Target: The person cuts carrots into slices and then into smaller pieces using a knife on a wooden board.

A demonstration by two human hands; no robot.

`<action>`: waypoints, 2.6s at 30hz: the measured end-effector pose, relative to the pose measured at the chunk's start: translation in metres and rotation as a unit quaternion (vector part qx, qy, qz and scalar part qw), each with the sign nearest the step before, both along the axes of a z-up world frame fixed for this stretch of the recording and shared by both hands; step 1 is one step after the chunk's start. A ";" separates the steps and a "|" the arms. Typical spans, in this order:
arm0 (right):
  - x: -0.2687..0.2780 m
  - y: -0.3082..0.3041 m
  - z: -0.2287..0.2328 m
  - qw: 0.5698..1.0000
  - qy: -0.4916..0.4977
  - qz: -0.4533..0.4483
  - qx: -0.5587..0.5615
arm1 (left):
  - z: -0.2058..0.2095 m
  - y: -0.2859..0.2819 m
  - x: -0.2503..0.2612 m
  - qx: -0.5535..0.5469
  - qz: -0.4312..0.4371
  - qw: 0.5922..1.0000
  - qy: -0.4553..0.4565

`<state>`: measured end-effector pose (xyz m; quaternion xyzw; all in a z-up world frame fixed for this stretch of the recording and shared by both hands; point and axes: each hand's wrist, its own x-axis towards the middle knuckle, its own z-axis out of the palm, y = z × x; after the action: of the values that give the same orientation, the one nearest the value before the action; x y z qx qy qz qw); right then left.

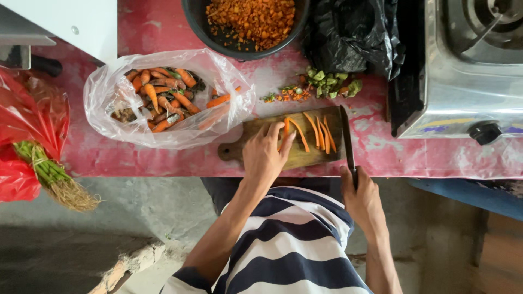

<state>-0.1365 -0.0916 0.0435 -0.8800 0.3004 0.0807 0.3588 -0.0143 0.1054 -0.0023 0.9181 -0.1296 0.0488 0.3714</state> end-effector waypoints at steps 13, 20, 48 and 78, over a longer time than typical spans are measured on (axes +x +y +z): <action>0.000 0.056 -0.016 0.921 -0.224 0.318 -0.014 | 0.011 0.001 -0.018 -0.043 -0.017 0.999 -0.008; 0.006 0.055 0.001 0.985 -0.018 0.086 0.151 | 0.018 0.015 -0.023 -0.030 -0.001 0.998 -0.054; -0.030 0.029 -0.032 0.970 0.034 -0.054 0.233 | 0.012 -0.040 -0.027 0.164 0.032 0.982 -0.090; -0.045 0.017 0.010 0.998 -0.037 0.000 0.060 | -0.010 -0.020 -0.015 -0.016 -0.119 0.986 -0.115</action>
<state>-0.1815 -0.0746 0.0534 -0.8595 0.2814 0.0663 0.4214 -0.0289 0.0857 -0.0125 0.8784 -0.2787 0.1114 0.3718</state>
